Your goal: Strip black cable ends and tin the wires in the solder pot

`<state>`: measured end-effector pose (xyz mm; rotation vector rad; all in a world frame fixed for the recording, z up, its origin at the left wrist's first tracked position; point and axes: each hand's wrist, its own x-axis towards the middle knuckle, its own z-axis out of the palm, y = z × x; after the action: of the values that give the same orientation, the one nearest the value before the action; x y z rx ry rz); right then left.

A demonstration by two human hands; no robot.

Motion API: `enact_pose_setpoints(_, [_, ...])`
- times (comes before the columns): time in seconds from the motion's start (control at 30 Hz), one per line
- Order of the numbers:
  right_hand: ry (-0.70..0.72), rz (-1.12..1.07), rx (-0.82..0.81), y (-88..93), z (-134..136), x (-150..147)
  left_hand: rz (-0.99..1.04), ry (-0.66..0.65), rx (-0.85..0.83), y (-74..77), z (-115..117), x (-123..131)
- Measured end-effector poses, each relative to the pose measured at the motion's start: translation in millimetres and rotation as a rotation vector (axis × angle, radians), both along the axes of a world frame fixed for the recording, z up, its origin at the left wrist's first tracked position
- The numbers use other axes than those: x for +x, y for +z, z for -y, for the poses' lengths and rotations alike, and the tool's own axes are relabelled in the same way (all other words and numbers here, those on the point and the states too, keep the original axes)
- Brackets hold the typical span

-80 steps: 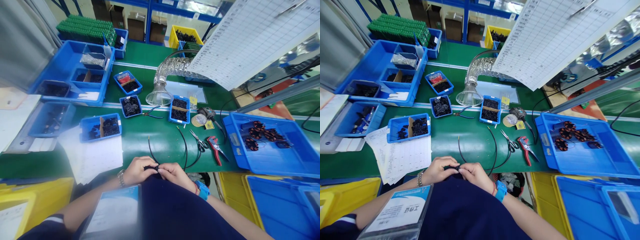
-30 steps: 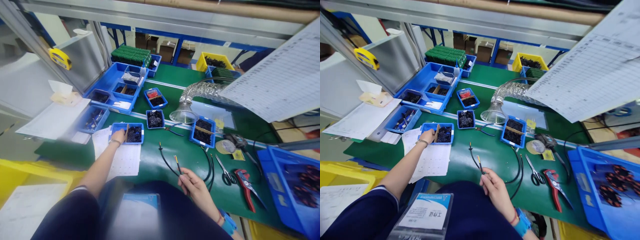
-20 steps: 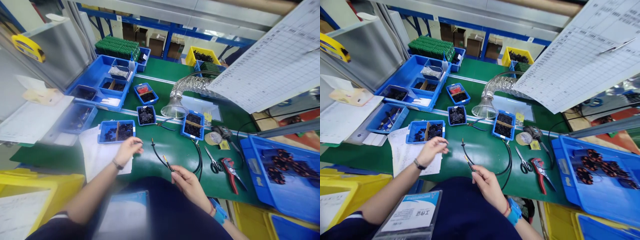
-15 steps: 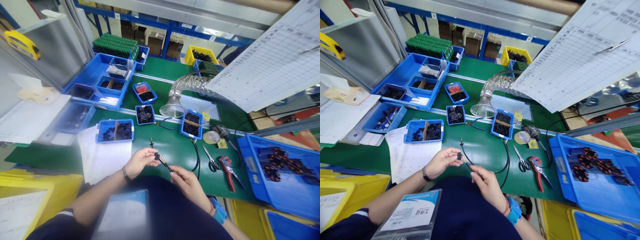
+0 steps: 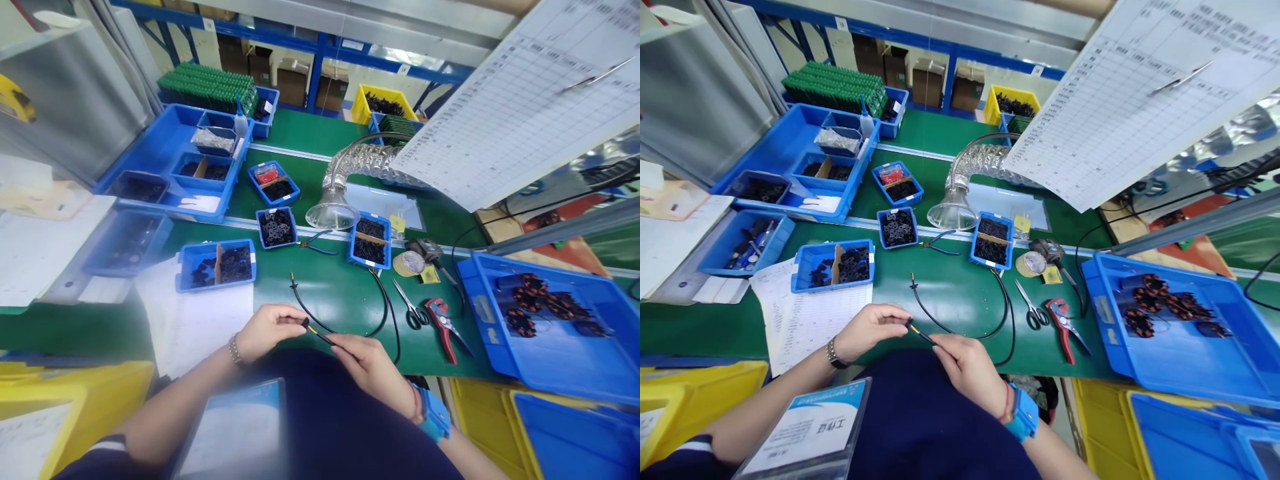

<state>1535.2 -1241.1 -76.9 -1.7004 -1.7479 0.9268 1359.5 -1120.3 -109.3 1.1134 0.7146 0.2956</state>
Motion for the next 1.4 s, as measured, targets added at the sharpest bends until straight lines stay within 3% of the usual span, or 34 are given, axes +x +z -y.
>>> enact_pose_setpoints(0.1, [0.040,0.070,-0.011,0.7,0.8,-0.2,-0.065,-0.115,0.073,-2.0,2.7,1.6])
enact_pose_setpoints(0.17, [0.040,0.097,-0.024,-0.1,1.8,-1.1,-0.077,-0.125,0.086,-1.5,6.9,4.1])
enact_pose_setpoints(0.23, [0.028,0.074,-0.049,-2.0,3.3,-2.5,-0.065,-0.117,0.207,0.6,11.7,5.9])
enact_pose_setpoints(0.37, [-0.009,-0.176,-0.190,-7.2,7.7,-7.0,0.009,-0.185,0.496,4.5,20.6,6.6])
enact_pose_setpoints(0.47, [-0.053,-0.341,-0.298,-10.5,10.0,-10.3,0.036,-0.226,0.564,2.8,25.6,6.9])
enact_pose_setpoints(0.63, [-0.087,-0.396,-0.333,-14.9,10.4,-12.7,0.034,-0.256,0.590,-0.6,27.4,8.0])
enact_pose_setpoints(0.8, [-0.100,-0.440,-0.352,-16.2,8.2,-14.4,-0.005,-0.215,0.506,-2.1,23.0,4.4])
enact_pose_setpoints(1.03, [-0.130,-0.390,-0.304,-12.6,5.6,-15.7,0.000,-0.077,0.022,-16.0,21.4,-11.9])
enact_pose_setpoints(1.17, [-0.062,-0.303,-0.151,-12.1,5.1,-15.1,0.025,-0.071,-0.148,-11.8,27.7,-10.3])
enact_pose_setpoints(1.4, [-0.056,-0.328,0.086,-16.8,9.4,-10.7,0.225,-0.135,-0.026,8.9,29.8,11.7])
